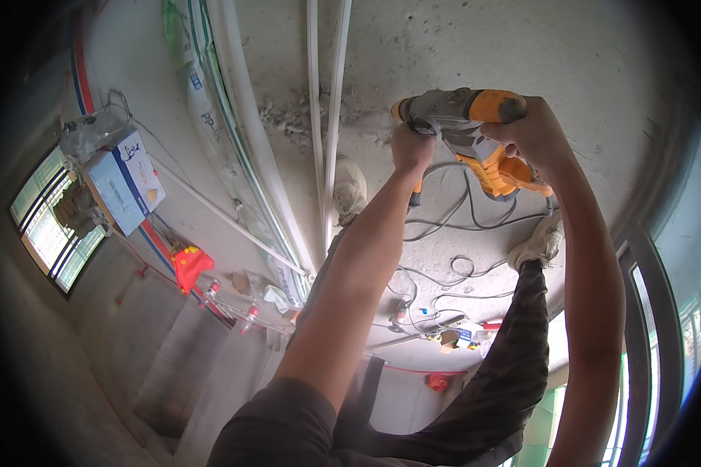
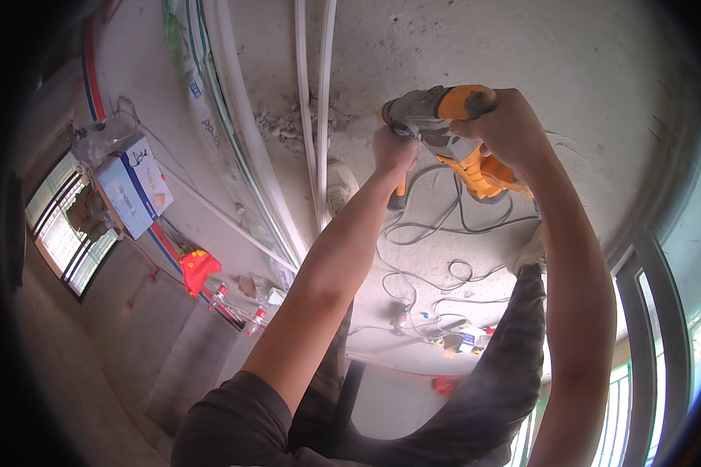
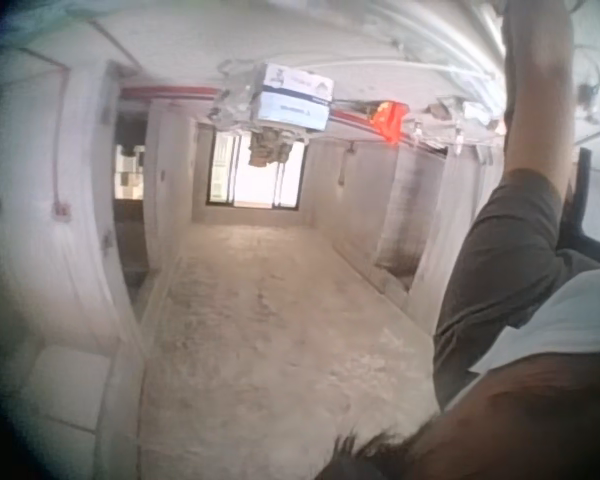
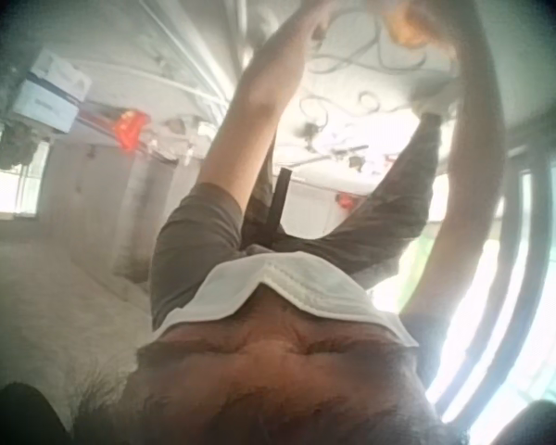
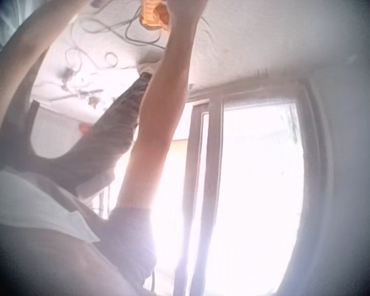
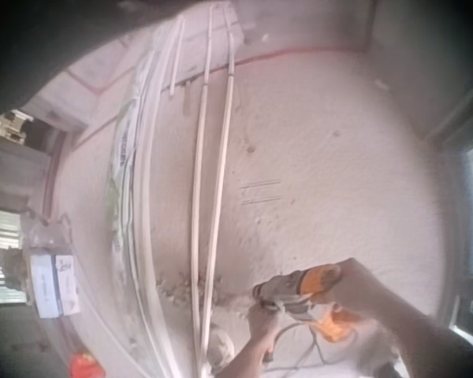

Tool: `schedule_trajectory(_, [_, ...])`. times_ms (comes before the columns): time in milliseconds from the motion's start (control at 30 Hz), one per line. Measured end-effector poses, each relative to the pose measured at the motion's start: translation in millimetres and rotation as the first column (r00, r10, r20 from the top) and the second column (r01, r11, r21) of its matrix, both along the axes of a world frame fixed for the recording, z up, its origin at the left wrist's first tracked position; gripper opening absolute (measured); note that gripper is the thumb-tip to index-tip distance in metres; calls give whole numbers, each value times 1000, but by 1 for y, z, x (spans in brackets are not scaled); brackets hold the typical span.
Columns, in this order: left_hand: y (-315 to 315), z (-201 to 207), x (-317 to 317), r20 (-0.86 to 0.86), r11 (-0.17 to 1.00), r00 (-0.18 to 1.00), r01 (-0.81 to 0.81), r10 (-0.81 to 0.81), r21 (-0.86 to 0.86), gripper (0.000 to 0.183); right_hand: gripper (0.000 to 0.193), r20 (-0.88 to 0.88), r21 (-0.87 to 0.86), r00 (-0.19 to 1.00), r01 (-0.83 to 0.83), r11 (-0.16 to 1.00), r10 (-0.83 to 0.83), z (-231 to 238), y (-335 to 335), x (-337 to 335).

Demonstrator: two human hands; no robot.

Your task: The person uses a yellow and black rotary hammer drill to create holes in a concrete floor. They position the drill and operate it repeatedly at a marked location near white pipes.

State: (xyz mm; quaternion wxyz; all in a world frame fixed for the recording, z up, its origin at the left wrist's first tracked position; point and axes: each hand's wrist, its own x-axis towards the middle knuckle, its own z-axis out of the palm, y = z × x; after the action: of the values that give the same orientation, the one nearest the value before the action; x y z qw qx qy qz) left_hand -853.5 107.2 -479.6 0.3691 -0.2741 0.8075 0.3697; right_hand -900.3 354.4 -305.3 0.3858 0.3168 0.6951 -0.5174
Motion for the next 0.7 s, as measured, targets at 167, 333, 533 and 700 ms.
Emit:
schedule_trajectory(167, [5,32,-25,76,1000,997,-8,9,-8,18,35,-17,3,998,57,998,-57,-22,0,5])
schedule_trajectory(333, [-49,-2,28,-269,902,864,380,-426,-206,22,33,-43,-80,955,289,954,-293,-20,-37,99])
schedule_trajectory(533, [-50,55,41,61,628,654,745,-754,-224,33,19,39,-126,587,806,579,-809,9,-111,251])
schedule_trajectory(700, [-51,34,33,64,629,661,735,-748,-253,32,19,59,-128,714,698,704,-698,-28,-104,245])
